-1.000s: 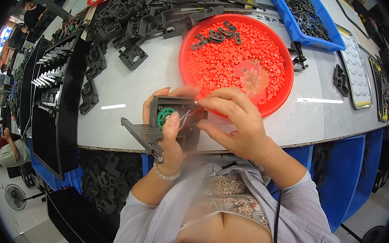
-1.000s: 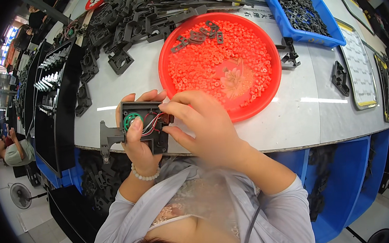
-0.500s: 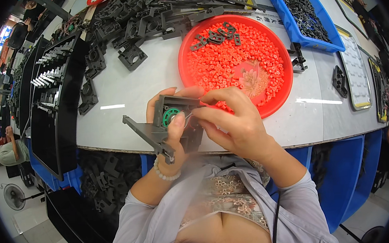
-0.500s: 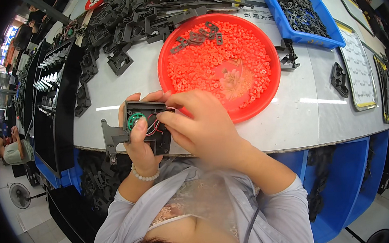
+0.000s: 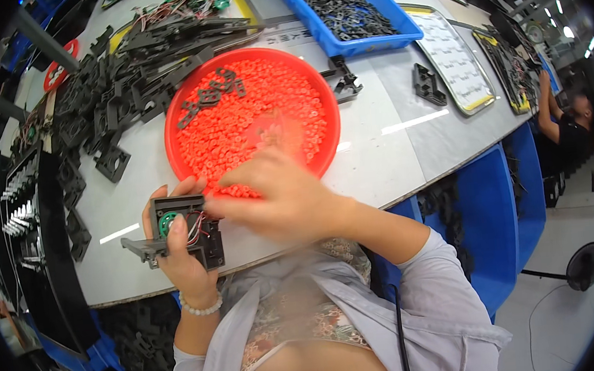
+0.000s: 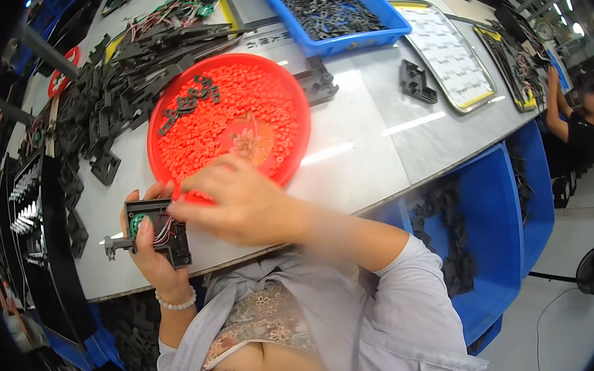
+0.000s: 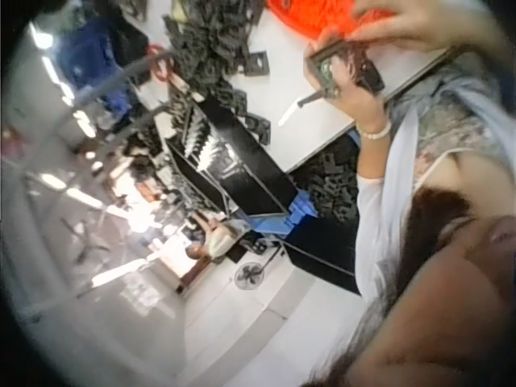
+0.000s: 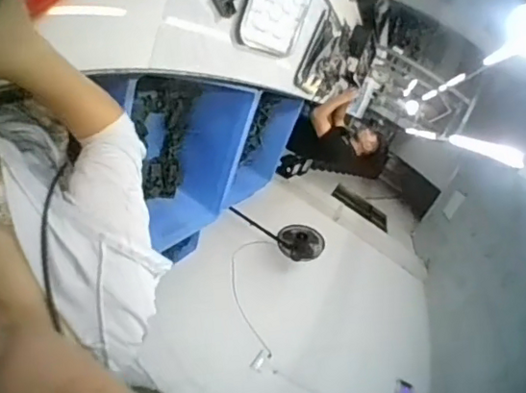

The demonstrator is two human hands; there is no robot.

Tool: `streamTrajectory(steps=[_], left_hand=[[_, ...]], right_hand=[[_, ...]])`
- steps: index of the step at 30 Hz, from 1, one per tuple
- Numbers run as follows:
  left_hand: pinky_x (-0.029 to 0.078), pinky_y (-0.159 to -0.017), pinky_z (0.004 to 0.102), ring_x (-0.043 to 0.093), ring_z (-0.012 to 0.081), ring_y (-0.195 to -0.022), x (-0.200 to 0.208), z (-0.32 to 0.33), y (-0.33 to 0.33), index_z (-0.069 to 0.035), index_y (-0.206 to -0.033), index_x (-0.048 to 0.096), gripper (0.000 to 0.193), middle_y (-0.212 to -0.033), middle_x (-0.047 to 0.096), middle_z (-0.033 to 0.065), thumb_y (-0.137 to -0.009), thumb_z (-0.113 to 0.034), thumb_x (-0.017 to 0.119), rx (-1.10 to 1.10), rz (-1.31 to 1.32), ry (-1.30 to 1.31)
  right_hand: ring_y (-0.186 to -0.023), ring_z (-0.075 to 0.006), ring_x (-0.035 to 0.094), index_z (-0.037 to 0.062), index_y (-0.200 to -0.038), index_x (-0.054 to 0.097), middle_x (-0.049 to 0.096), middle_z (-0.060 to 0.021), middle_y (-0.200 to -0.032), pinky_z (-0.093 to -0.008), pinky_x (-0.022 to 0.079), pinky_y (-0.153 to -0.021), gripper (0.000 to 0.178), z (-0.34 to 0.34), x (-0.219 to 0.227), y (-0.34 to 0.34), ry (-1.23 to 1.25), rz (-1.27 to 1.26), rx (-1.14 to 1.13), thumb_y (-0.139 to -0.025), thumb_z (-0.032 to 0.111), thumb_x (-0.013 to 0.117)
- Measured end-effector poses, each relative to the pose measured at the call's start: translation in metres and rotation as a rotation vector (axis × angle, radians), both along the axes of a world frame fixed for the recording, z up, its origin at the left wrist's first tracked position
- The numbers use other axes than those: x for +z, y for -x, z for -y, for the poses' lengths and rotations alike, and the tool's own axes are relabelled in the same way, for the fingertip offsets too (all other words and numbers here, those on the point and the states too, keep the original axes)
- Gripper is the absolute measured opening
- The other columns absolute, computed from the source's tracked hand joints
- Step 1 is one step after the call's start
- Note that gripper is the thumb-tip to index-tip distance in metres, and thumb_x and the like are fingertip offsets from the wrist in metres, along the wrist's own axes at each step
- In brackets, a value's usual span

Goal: The person assembles small electronic components by hand, combining a plastic housing, wiring, a circuit board, and fasteners from storage bins at a manufacturing workstation.

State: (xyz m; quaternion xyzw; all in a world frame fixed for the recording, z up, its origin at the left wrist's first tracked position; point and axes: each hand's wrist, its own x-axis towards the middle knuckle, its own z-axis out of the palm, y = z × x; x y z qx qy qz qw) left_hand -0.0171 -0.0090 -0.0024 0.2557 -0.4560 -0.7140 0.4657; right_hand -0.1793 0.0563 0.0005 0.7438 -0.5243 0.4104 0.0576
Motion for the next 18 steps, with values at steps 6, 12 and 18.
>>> streamTrajectory(steps=[6,12,18], left_hand=[[0.049,-0.089,0.0468,0.051,0.0352,-0.112,-0.004,0.003,-0.002,0.000,-0.125,0.035,0.043,-0.119,0.048,0.0251,-0.087,-0.016,0.047,-0.044,-0.043,-0.090],[0.050,-0.089,0.0467,0.051,0.0347,-0.113,-0.004,-0.003,0.000,-0.001,-0.126,0.036,0.044,-0.119,0.048,0.0248,-0.087,-0.016,0.047,-0.085,-0.062,-0.110],[0.049,-0.090,0.0478,0.051,0.0342,-0.113,-0.005,-0.002,-0.004,-0.001,-0.126,0.036,0.044,-0.119,0.048,0.0241,-0.087,-0.017,0.047,-0.093,-0.049,-0.132]], right_hand=[[-0.105,-0.0319,0.053,0.0054,-0.095,0.061,0.055,-0.0159,-0.114,-0.0388,0.044,-0.088,0.026,-0.036,-0.006,0.138,-0.193,0.023,-0.539,-0.070,-0.001,0.065],[-0.109,-0.0378,0.050,0.0059,-0.090,0.060,0.048,-0.0193,-0.124,-0.0424,0.041,-0.090,0.021,-0.047,-0.034,0.185,-0.324,-0.103,-0.504,-0.072,0.011,0.069],[-0.089,-0.0141,0.054,-0.0009,-0.088,0.057,0.060,-0.0100,-0.096,-0.0279,0.042,-0.080,0.024,-0.090,-0.010,0.200,-0.410,0.586,-0.553,-0.089,0.023,0.056]])
